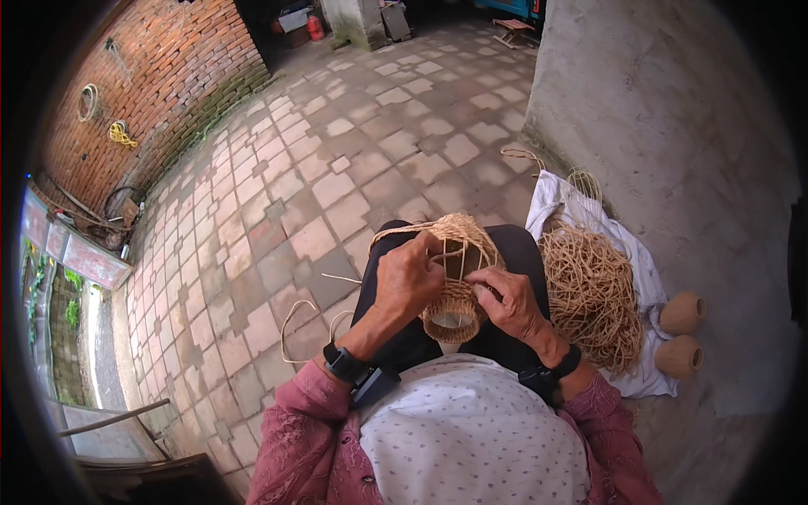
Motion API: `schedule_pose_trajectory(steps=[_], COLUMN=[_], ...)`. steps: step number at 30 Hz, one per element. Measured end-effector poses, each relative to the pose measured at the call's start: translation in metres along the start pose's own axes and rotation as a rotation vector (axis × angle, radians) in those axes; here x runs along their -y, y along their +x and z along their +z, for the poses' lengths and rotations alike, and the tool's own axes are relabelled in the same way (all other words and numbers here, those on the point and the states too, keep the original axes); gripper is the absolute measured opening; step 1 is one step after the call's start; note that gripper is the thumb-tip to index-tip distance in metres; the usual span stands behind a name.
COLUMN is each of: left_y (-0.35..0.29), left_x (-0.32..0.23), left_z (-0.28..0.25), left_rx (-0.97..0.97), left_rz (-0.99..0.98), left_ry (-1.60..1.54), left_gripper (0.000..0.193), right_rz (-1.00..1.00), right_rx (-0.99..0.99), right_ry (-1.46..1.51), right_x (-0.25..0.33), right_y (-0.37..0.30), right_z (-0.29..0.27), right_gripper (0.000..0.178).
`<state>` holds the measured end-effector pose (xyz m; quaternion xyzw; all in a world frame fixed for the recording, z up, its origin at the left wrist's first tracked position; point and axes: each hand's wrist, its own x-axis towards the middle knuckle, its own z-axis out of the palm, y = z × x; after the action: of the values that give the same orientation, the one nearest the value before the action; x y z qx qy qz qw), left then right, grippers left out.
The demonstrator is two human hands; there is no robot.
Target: Weaving a bamboo basket or structure using thin strips of material.
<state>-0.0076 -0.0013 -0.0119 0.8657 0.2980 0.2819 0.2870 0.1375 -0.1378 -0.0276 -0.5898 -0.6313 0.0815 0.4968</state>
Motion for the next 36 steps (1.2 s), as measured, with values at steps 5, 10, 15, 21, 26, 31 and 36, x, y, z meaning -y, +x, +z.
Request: schedule_pose_trajectory(steps=[5, 10, 15, 21, 26, 31, 36], left_y=[-0.010, 0.007, 0.004, -0.002, -0.004, 0.007, 0.013], left_x=[0.023, 0.025, 0.025, 0.016, 0.018, 0.013, 0.021], left_z=[-0.025, -0.029, -0.008, 0.007, 0.013, 0.015, 0.021], left_rx=[0.063, 0.293, 0.343, 0.107, 0.193, 0.245, 0.317], left_rz=[-0.179, -0.496, -0.277, -0.065, 0.036, 0.146, 0.095], left_ry=[-0.012, -0.808, -0.353, 0.024, 0.010, 0.063, 0.116], left_gripper=[0.012, 0.016, 0.011, 0.019, 0.020, 0.021, 0.021], right_rz=[0.109, 0.178, 0.215, 0.328, 0.335, 0.181, 0.439], right_rx=[0.068, 0.087, 0.088, 0.170, -0.185, -0.067, 0.199], right_ry=[0.006, -0.018, -0.023, 0.013, 0.103, -0.361, -0.172], right_x=[0.009, 0.010, 0.011, 0.016, -0.017, -0.070, -0.076], right_y=[0.001, -0.001, -0.002, -0.005, 0.006, 0.064, 0.070], right_z=[-0.003, -0.001, -0.001, -0.006, -0.007, 0.007, 0.008], right_gripper=[0.012, 0.011, 0.009, 0.010, 0.006, 0.023, 0.020])
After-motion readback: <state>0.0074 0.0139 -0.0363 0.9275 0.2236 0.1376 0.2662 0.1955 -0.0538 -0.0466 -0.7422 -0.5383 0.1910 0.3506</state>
